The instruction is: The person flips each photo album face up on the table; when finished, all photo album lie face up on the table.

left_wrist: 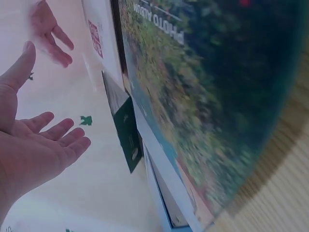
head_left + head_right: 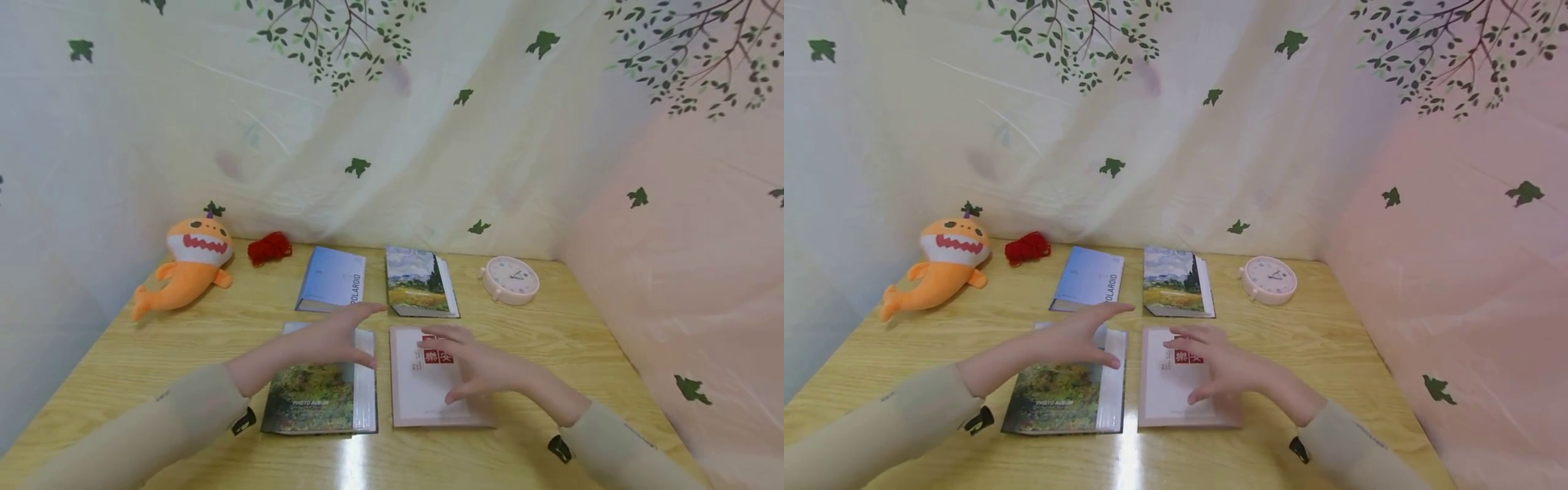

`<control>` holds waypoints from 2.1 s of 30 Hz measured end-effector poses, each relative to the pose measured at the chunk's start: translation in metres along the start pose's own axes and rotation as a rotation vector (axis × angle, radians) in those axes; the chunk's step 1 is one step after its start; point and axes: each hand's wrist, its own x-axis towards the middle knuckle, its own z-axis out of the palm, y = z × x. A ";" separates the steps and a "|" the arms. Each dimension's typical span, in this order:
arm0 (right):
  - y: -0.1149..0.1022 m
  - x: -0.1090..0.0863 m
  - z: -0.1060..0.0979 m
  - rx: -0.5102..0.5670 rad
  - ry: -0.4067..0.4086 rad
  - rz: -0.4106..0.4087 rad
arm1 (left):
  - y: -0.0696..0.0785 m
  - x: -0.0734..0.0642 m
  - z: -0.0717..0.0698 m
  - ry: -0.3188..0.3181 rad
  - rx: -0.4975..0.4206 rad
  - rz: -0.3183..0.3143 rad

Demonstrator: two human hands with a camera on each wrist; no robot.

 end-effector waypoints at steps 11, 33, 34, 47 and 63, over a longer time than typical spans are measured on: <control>0.019 -0.033 0.013 0.089 -0.033 -0.003 | 0.009 0.049 0.021 -0.085 0.025 0.054; 0.037 -0.047 0.031 0.059 -0.076 0.000 | 0.005 0.101 0.042 -0.241 0.129 0.110; 0.038 -0.047 0.031 0.060 -0.077 0.001 | 0.006 0.101 0.041 -0.246 0.118 0.105; 0.038 -0.047 0.030 0.067 -0.099 0.056 | 0.008 0.108 0.041 -0.279 -0.013 0.090; 0.027 -0.039 0.017 -0.066 -0.047 -0.019 | 0.001 0.104 0.037 -0.244 -0.141 0.073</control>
